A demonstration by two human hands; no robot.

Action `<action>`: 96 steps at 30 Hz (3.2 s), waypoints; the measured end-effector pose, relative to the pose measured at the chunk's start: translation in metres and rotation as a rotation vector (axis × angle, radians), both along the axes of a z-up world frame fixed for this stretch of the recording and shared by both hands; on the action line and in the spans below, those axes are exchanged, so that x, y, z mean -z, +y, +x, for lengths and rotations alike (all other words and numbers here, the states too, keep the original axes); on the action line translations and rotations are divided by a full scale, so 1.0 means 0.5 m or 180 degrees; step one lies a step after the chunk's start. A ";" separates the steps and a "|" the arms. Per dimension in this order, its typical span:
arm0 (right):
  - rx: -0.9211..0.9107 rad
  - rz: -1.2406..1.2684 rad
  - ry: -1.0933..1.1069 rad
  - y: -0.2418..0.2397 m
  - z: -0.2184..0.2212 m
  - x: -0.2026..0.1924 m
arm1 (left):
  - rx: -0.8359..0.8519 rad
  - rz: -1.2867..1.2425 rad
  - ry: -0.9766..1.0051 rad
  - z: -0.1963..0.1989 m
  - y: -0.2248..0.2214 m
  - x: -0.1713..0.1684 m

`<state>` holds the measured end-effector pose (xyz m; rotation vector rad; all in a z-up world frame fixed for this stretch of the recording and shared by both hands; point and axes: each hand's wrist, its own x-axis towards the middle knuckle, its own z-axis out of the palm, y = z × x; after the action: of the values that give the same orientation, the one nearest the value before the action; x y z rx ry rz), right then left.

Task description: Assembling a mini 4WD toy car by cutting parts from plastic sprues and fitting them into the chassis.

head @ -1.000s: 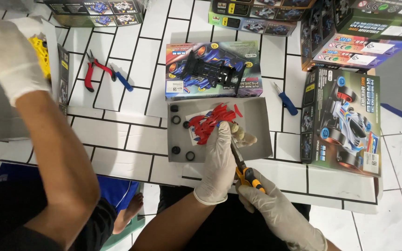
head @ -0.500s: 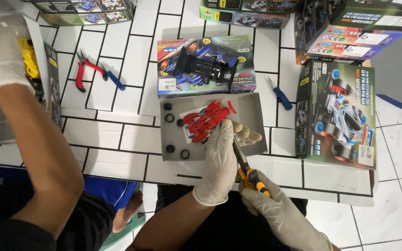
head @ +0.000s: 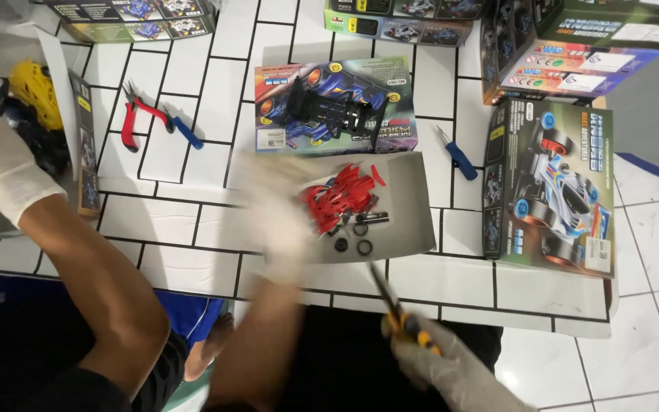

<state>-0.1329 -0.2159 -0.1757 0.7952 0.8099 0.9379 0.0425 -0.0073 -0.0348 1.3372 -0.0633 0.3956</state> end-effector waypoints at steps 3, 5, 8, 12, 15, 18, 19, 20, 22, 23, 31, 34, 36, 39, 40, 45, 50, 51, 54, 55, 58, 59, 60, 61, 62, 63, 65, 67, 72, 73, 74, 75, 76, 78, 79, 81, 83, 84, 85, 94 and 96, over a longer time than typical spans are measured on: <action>-0.1622 -0.5113 -0.2256 0.067 -0.030 -0.288 | -0.0624 -0.1740 0.1106 0.079 0.125 -0.138; -0.0258 -0.5032 -0.1246 0.032 -0.062 -0.233 | 0.0586 -0.0249 0.1708 0.028 0.099 -0.120; -0.0817 -0.4929 -0.3462 0.031 0.029 -0.480 | 0.1141 0.1021 0.1235 0.007 0.082 -0.108; -0.1914 -0.4979 -0.2223 0.020 0.073 -0.481 | 0.1623 -0.0937 0.0781 -0.018 0.067 -0.046; -0.1034 -0.4735 -0.3868 -0.013 0.064 -0.409 | 0.2372 -0.1036 -0.0067 -0.029 0.064 0.009; -0.1216 -0.4577 -0.3973 0.001 0.083 -0.415 | 0.2817 -0.0440 0.0240 -0.048 0.046 -0.073; -0.1511 -0.4773 -0.3573 0.009 0.087 -0.426 | 0.2543 -0.0569 0.1340 -0.063 0.038 -0.104; -0.1797 -0.4947 -0.3160 0.017 0.092 -0.436 | 0.2209 -0.0685 0.2422 -0.076 0.029 -0.136; -0.1972 -0.5039 -0.3204 0.014 0.092 -0.428 | 0.2288 -0.0850 0.1928 -0.074 0.013 -0.090; -0.2160 -0.5121 -0.3236 0.012 0.090 -0.424 | 0.2355 -0.1015 0.1446 -0.076 0.005 -0.067; -0.2168 -0.5109 -0.4648 0.011 0.089 -0.432 | 0.1862 -0.2624 0.2878 -0.018 -0.018 0.014; -0.1653 -0.4871 -0.5077 -0.016 0.078 -0.422 | 0.1731 -0.1303 0.2591 -0.036 0.008 -0.065; -0.1432 -0.4817 -0.4862 -0.034 0.071 -0.413 | 0.1709 0.0876 0.1561 -0.051 0.022 -0.115; -0.1437 -0.5377 -0.4207 -0.034 0.069 -0.435 | 0.1636 0.2131 0.1756 -0.045 0.011 -0.072; -0.1611 -0.5746 -0.2856 -0.012 0.079 -0.470 | 0.1451 0.2379 0.1402 -0.045 0.009 -0.052; -0.1750 -0.5964 -0.1449 0.019 0.099 -0.517 | 0.1147 0.2846 0.0568 -0.045 0.005 -0.039; -0.1582 -0.5964 -0.1717 0.006 0.093 -0.499 | 0.1645 0.1450 0.1863 -0.052 0.013 -0.120; -0.1582 -0.5960 -0.1726 -0.009 0.087 -0.476 | 0.1637 0.1452 0.1862 -0.050 0.020 -0.084; -0.1421 -0.6205 -0.2227 -0.026 0.082 -0.445 | 0.2817 -0.1893 0.1415 -0.054 0.033 -0.021; -0.1359 -0.6215 -0.2096 -0.014 0.089 -0.460 | 0.2854 -0.2206 0.1403 -0.058 0.032 -0.029; -0.1347 -0.6273 -0.2023 -0.010 0.096 -0.468 | 0.2858 -0.2720 0.1600 -0.059 0.029 -0.020; -0.1396 -0.6315 -0.2067 -0.014 0.094 -0.463 | 0.2830 -0.2916 0.1828 -0.058 0.029 -0.011; -0.1402 -0.6313 -0.2076 -0.015 0.095 -0.462 | 0.2821 -0.2919 0.1823 -0.057 0.032 -0.014; -0.1455 -0.6394 -0.2183 -0.016 0.096 -0.460 | 0.2736 -0.2616 0.1725 -0.056 0.036 -0.017; -0.1509 -0.6476 -0.2285 -0.018 0.097 -0.459 | 0.2651 -0.2316 0.1628 -0.055 0.038 -0.020; -0.1516 -0.6476 -0.2289 -0.032 0.094 -0.434 | 0.2646 -0.2321 0.1627 -0.054 0.046 -0.032; -0.0757 -0.6286 -0.3138 -0.063 0.090 -0.386 | 0.1363 -0.0015 0.1630 -0.047 0.061 -0.058; -0.0440 -0.6117 -0.3655 -0.091 0.092 -0.351 | 0.1214 -0.0189 0.1752 -0.033 0.066 -0.043; -0.0341 -0.6238 -0.4179 -0.060 0.104 -0.427 | 0.1076 0.0665 0.1043 -0.041 0.094 -0.018; -0.0496 -0.6521 -0.3233 -0.037 0.111 -0.452 | 0.1316 0.0455 0.0862 -0.045 0.096 -0.024; -0.0653 -0.6700 -0.2266 -0.014 0.118 -0.476 | 0.1564 0.0244 0.0675 -0.048 0.097 -0.029; -0.0644 -0.6704 -0.2268 -0.007 0.128 -0.494 | 0.1566 0.0245 0.0667 -0.050 0.097 -0.032; -0.1079 -0.6773 -0.2430 0.000 0.138 -0.511 | 0.1621 0.0175 0.0546 -0.055 0.098 -0.034; -0.1523 -0.6822 -0.2600 0.016 0.153 -0.540 | 0.1668 0.0103 0.0423 -0.061 0.099 -0.041; -0.1745 -0.6914 -0.2256 0.026 0.159 -0.551 | 0.1652 0.0143 0.0550 -0.062 0.099 -0.046; -0.1964 -0.6986 -0.1916 0.032 0.166 -0.561 | 0.1628 0.0184 0.0674 -0.061 0.100 -0.053; -0.2104 -0.6999 -0.2782 0.022 0.169 -0.560 | 0.1621 0.0020 0.1147 -0.055 0.098 -0.055; -0.2104 -0.7001 -0.2780 0.031 0.178 -0.573 | 0.1622 0.0019 0.1146 -0.049 0.100 -0.050; -0.2521 -0.7121 -0.2722 0.039 0.186 -0.586 | 0.1418 0.0235 0.1049 -0.044 0.102 -0.044; -0.4755 -0.7861 -0.3106 0.026 0.260 -0.501 | 0.1036 0.3352 -0.0569 -0.035 0.066 -0.027; -0.5110 -0.8083 -0.3557 -0.006 0.273 -0.422 | 0.1069 0.3623 -0.0472 -0.037 0.033 -0.025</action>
<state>0.0035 -0.2190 0.0353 3.3157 -0.8898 -0.6800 0.0240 0.0095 -0.0223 2.3589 -0.7127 0.1486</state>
